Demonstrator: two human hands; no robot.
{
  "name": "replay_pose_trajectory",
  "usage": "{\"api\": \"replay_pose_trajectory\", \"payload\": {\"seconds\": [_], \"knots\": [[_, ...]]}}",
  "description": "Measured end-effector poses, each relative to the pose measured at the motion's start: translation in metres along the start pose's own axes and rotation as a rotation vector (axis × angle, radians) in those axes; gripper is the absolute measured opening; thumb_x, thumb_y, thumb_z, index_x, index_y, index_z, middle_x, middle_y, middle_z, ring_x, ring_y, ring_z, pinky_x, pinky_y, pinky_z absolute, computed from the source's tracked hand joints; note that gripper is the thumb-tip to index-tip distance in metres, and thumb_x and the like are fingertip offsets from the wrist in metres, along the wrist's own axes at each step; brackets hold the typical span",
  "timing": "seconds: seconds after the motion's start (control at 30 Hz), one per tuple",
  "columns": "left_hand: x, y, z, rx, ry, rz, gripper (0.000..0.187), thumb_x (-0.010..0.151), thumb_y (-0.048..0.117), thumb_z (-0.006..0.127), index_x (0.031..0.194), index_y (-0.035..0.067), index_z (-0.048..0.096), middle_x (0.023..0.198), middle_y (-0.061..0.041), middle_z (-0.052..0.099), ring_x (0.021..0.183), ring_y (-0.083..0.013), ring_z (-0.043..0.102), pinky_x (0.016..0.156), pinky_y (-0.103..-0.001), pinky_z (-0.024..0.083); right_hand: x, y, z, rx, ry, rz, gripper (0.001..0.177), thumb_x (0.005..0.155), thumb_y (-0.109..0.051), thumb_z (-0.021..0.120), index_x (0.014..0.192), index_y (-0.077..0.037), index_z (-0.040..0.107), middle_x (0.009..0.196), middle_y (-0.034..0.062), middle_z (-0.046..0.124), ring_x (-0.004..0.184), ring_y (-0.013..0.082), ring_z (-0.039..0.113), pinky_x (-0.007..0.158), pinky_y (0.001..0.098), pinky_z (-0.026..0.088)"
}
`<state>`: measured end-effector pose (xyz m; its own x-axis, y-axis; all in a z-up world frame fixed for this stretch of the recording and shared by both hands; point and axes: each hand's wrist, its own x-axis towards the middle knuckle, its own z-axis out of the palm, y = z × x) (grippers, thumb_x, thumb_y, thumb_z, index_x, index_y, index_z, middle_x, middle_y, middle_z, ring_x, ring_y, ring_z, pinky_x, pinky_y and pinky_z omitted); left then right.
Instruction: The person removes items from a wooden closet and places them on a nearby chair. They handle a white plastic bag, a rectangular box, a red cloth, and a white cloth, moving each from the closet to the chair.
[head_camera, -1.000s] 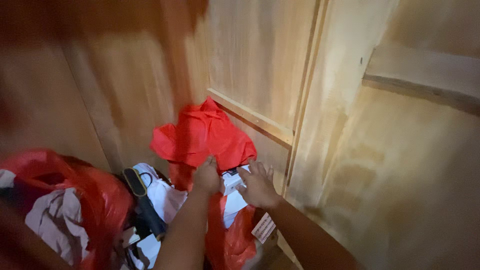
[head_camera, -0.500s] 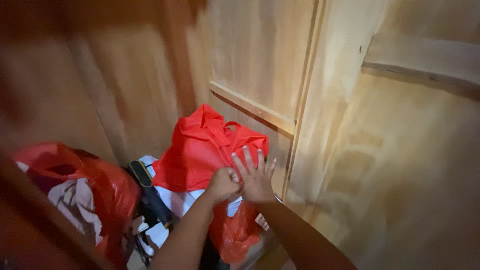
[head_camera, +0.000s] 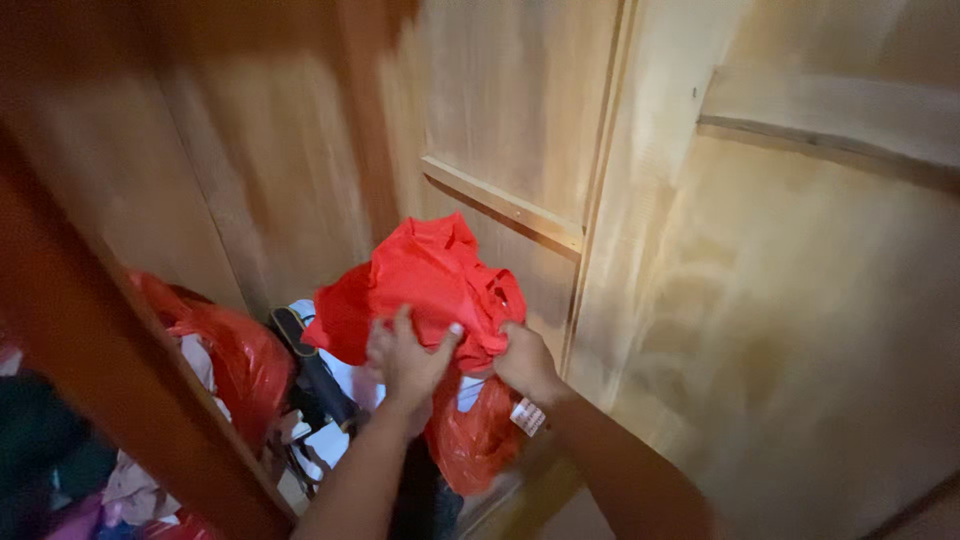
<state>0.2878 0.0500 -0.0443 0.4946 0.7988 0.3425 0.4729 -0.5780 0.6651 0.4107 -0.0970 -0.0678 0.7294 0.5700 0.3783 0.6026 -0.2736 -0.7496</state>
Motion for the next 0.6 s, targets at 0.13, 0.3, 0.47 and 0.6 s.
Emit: {"api": "replay_pose_trajectory", "payload": {"seconds": [0.13,0.3,0.47,0.6], "knots": [[-0.006,-0.001,-0.009,-0.427,-0.114,-0.331,0.135,0.069,0.059,0.092,0.163,0.022,0.002,0.164,-0.032,-0.004,0.151,-0.0486,0.012,0.118,-0.059,0.026,-0.015,0.012,-0.001,0.171,-0.224,-0.078,0.021,0.083,0.001,0.065,0.101,-0.008,0.072,0.089,0.0136,0.076,0.079,0.0245,0.072,0.069,0.036,0.054],[-0.028,-0.012,-0.001,-0.596,-0.106,-0.232,0.145,0.058,0.021,0.095,0.163,0.017,-0.005,0.16,-0.027,0.027,0.145,-0.0388,0.037,0.117,-0.045,0.036,-0.046,0.012,0.001,0.163,-0.509,0.231,0.042,0.078,0.016,0.046,0.105,-0.01,0.065,0.071,0.0121,0.055,0.052,0.0197,0.052,0.041,0.0332,0.034],[-0.032,-0.026,0.012,-0.427,-0.164,-0.108,0.089,0.067,0.0,0.072,0.15,0.011,0.043,0.136,-0.021,0.064,0.123,-0.0354,0.063,0.103,-0.04,0.05,-0.067,0.009,-0.003,0.371,-0.489,-0.219,0.02,0.086,0.008,0.062,0.101,-0.005,0.068,0.093,0.0047,0.067,0.087,0.0147,0.064,0.073,0.0308,0.053],[-0.036,-0.028,0.015,-0.366,-0.053,-0.007,0.043,0.075,0.008,0.071,0.118,0.006,0.073,0.109,-0.022,0.076,0.105,-0.036,0.073,0.092,-0.042,0.056,-0.078,0.007,-0.017,0.122,-0.467,-0.289,0.047,0.063,-0.013,0.087,0.105,-0.006,0.067,0.105,0.0113,0.074,0.104,0.0233,0.071,0.092,0.0366,0.056]]}}
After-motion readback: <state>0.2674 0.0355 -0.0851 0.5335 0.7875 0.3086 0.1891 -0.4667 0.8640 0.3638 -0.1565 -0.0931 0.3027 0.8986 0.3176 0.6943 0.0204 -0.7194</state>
